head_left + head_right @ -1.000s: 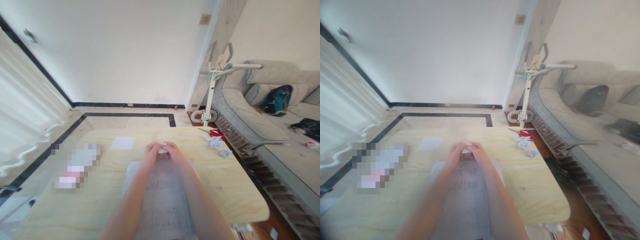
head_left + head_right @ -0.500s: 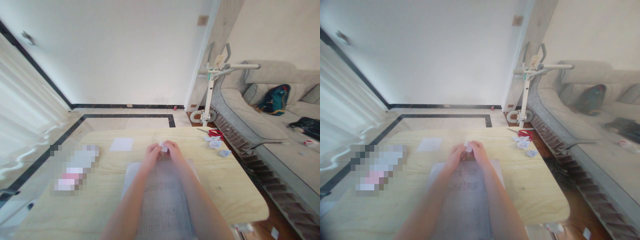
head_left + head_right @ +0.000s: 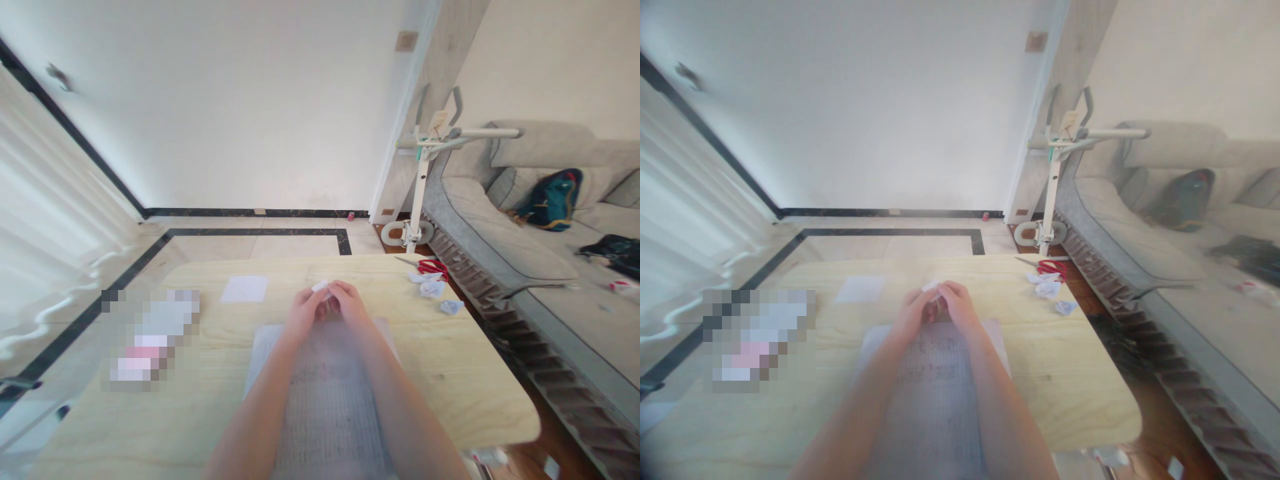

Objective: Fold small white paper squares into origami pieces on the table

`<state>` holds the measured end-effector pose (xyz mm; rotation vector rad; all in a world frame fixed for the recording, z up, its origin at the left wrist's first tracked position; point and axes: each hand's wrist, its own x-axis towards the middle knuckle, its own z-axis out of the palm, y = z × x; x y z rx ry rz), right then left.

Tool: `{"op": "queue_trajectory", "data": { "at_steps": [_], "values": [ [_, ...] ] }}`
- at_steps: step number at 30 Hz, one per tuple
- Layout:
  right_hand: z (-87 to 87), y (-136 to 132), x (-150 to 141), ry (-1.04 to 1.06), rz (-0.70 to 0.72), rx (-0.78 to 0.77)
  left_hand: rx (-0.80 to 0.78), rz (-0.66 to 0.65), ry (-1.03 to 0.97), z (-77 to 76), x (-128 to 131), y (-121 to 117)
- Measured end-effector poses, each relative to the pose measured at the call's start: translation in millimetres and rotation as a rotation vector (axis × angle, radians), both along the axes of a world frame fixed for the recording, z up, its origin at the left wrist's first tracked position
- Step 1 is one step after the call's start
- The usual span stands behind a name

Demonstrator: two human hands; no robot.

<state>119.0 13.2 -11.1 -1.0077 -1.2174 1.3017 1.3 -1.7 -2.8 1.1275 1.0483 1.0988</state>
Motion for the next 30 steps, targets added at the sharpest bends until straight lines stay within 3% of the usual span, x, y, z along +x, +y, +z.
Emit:
{"op": "queue_trajectory", "data": {
  "at_steps": [8, 16, 24, 30],
  "values": [
    [-3.7, 1.4, 0.9, -0.068, -0.007, 0.033, 0.059, 0.076, 0.058, -4.6, 0.6, 2.4],
    [-4.8, 2.3, -1.0, -0.004, -0.015, -0.006, -0.012, 0.106, -0.089, -14.3, 0.4, 5.4],
    [-9.1, 5.0, -0.3, -0.036, -0.108, -0.031, 0.099, 0.06, 0.06, -12.1, 1.7, 4.3],
    [-12.2, 4.9, -0.9, -0.039, -0.077, -0.008, 0.138, 0.088, 0.093, -15.4, 2.0, 4.4]
  ]
}}
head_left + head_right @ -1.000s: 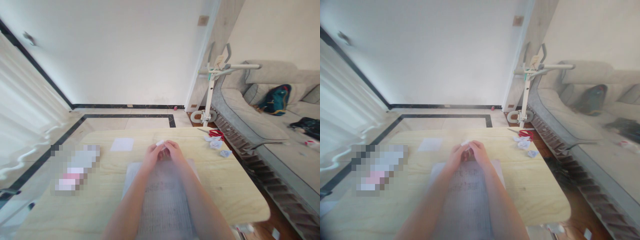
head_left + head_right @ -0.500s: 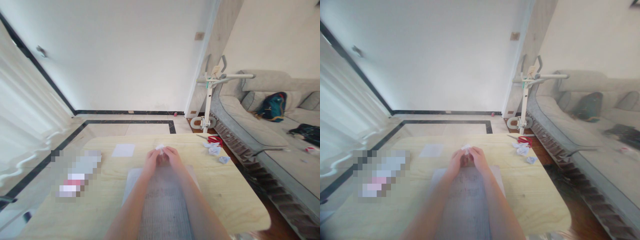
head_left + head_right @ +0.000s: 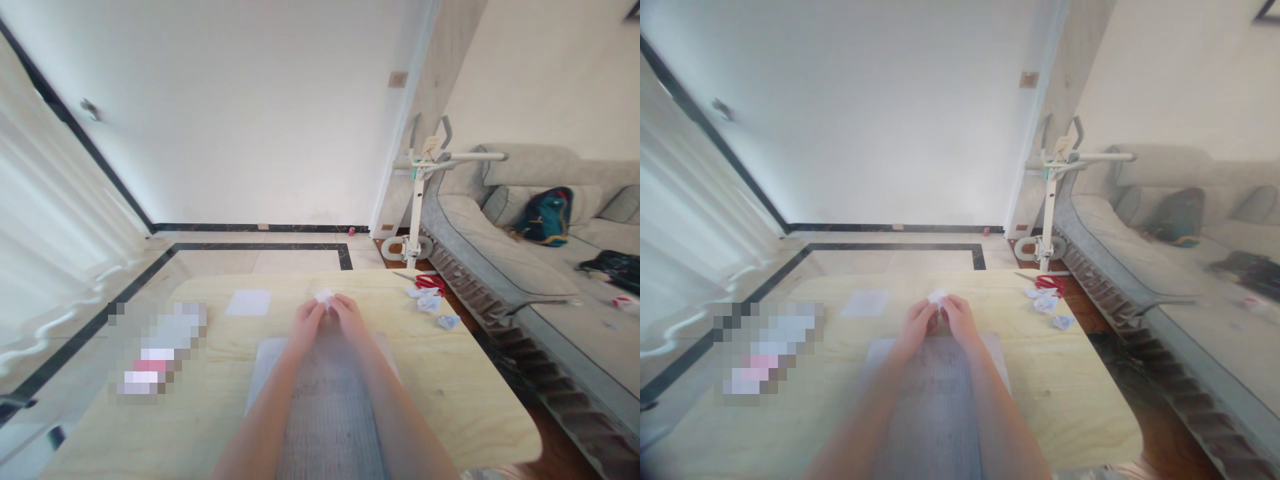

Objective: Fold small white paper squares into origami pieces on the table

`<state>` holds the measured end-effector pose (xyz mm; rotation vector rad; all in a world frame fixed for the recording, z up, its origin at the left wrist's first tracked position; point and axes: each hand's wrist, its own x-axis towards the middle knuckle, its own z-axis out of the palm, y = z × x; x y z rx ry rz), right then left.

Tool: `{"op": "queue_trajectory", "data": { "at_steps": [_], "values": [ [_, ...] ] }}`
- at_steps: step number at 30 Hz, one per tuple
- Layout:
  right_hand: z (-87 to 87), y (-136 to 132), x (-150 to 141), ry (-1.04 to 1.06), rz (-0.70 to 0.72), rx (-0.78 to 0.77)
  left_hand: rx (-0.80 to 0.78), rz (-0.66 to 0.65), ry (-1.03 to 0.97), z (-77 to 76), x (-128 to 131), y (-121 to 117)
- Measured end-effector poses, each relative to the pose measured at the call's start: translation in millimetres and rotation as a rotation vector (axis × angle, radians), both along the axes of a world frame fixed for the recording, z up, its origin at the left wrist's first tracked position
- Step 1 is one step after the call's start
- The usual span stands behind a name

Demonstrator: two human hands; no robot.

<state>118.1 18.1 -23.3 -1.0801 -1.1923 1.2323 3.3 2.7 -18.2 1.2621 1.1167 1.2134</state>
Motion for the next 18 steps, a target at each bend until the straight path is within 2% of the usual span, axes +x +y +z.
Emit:
{"op": "queue_trajectory", "data": {
  "at_steps": [7, 13, 18],
  "values": [
    [4.1, -2.7, -0.8, -0.04, 0.048, 0.018, 0.035, 0.073, 0.082, 5.5, -1.5, -0.7],
    [6.9, -2.2, 1.6, -0.005, -0.004, -0.016, -0.032, -0.006, 0.054, 4.8, -0.9, -1.8],
    [7.5, -2.2, 2.0, 0.004, 0.04, -0.061, -0.065, -0.04, 0.019, 3.7, -0.4, -3.3]
  ]
}}
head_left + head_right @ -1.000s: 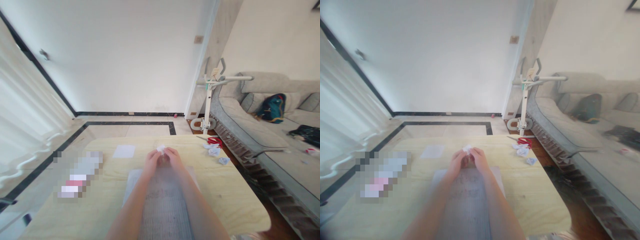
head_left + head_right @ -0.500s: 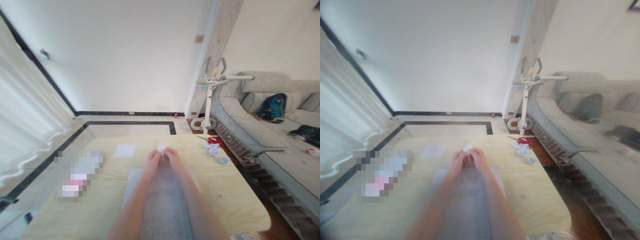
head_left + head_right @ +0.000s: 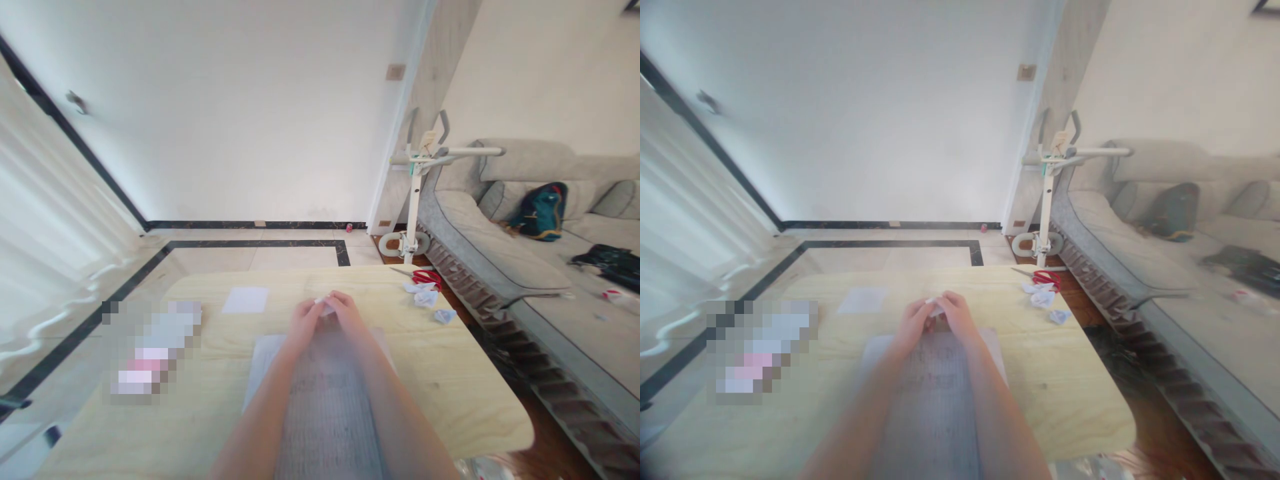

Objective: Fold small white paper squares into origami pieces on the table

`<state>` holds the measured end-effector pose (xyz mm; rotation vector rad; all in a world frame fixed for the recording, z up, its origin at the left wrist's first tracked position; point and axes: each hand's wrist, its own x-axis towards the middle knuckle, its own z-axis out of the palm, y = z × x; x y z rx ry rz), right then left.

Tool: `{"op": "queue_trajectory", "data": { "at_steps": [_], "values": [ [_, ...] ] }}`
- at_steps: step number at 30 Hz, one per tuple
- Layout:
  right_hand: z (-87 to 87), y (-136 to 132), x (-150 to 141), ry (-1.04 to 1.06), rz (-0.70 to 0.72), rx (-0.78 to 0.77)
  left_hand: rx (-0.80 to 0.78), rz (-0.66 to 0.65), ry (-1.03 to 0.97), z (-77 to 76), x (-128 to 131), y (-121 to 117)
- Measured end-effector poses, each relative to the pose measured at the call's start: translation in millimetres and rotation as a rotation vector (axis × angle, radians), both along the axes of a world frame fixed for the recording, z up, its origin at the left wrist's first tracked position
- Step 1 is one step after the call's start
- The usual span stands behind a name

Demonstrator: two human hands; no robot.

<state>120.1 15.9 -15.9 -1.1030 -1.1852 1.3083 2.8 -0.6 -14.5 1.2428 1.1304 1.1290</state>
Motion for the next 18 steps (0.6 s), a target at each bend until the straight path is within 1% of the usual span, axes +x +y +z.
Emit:
{"op": "queue_trajectory", "data": {
  "at_steps": [3, 8, 14, 18],
  "values": [
    [2.6, -1.6, -0.3, 0.012, -0.019, 0.019, 0.009, -0.001, -0.009, 2.2, -0.3, -1.4],
    [4.3, -1.5, -0.4, 0.043, -0.067, 0.027, 0.074, -0.021, 0.063, 4.4, 0.1, -1.7],
    [-0.9, 1.1, -1.8, 0.004, -0.097, 0.056, 0.079, 0.079, 0.098, 0.6, 0.1, 0.9],
    [-1.2, 0.7, -2.0, -0.05, -0.08, 0.066, 0.089, 0.144, 0.105, 2.9, -0.7, 1.0]
  ]
}}
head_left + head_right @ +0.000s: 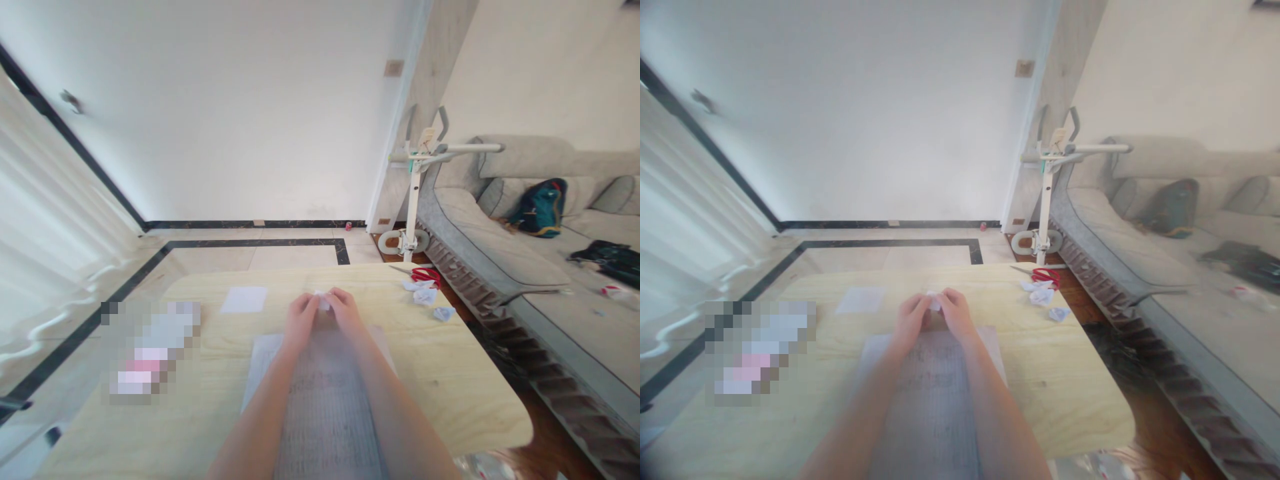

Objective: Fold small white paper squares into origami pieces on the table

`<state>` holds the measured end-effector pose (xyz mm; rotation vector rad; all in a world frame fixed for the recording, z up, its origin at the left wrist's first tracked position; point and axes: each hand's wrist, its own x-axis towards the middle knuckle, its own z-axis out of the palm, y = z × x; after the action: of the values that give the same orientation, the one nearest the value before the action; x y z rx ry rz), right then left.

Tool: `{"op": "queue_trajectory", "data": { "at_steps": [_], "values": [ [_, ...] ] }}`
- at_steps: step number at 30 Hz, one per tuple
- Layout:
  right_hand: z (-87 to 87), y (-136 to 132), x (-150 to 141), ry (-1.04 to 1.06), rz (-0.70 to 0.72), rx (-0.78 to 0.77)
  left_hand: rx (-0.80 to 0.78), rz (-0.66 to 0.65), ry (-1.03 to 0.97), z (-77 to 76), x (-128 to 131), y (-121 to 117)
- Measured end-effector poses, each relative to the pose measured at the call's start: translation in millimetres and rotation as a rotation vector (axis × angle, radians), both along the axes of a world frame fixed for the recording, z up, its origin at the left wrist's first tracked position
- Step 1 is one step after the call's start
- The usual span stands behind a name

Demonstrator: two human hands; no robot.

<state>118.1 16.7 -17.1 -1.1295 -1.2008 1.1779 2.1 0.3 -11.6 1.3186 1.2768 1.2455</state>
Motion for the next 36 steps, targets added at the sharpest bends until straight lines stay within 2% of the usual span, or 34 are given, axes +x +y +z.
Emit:
{"op": "queue_trajectory", "data": {
  "at_steps": [13, 19, 23, 28, 31, 36],
  "values": [
    [-0.6, 0.7, 0.2, -0.045, -0.002, 0.074, 0.007, 0.016, 0.042, 2.7, -2.8, 0.4],
    [-2.1, -1.0, 1.0, -0.14, -0.035, 0.106, -0.019, 0.015, -0.064, 6.5, -3.2, 0.8],
    [0.0, -2.3, -0.1, -0.121, -0.036, 0.128, -0.016, -0.006, -0.124, 9.1, -3.0, -0.3],
    [-1.0, -1.7, 1.8, -0.075, -0.006, 0.077, -0.081, -0.029, -0.171, 11.2, -1.9, -1.8],
    [-1.3, -1.7, 2.6, -0.05, -0.005, 0.048, -0.042, -0.051, -0.118, 12.6, -2.4, -1.9],
    [0.9, -2.1, -0.4, 0.067, -0.039, 0.077, -0.091, 0.085, -0.152, 11.5, -4.3, 2.6]
  ]
}}
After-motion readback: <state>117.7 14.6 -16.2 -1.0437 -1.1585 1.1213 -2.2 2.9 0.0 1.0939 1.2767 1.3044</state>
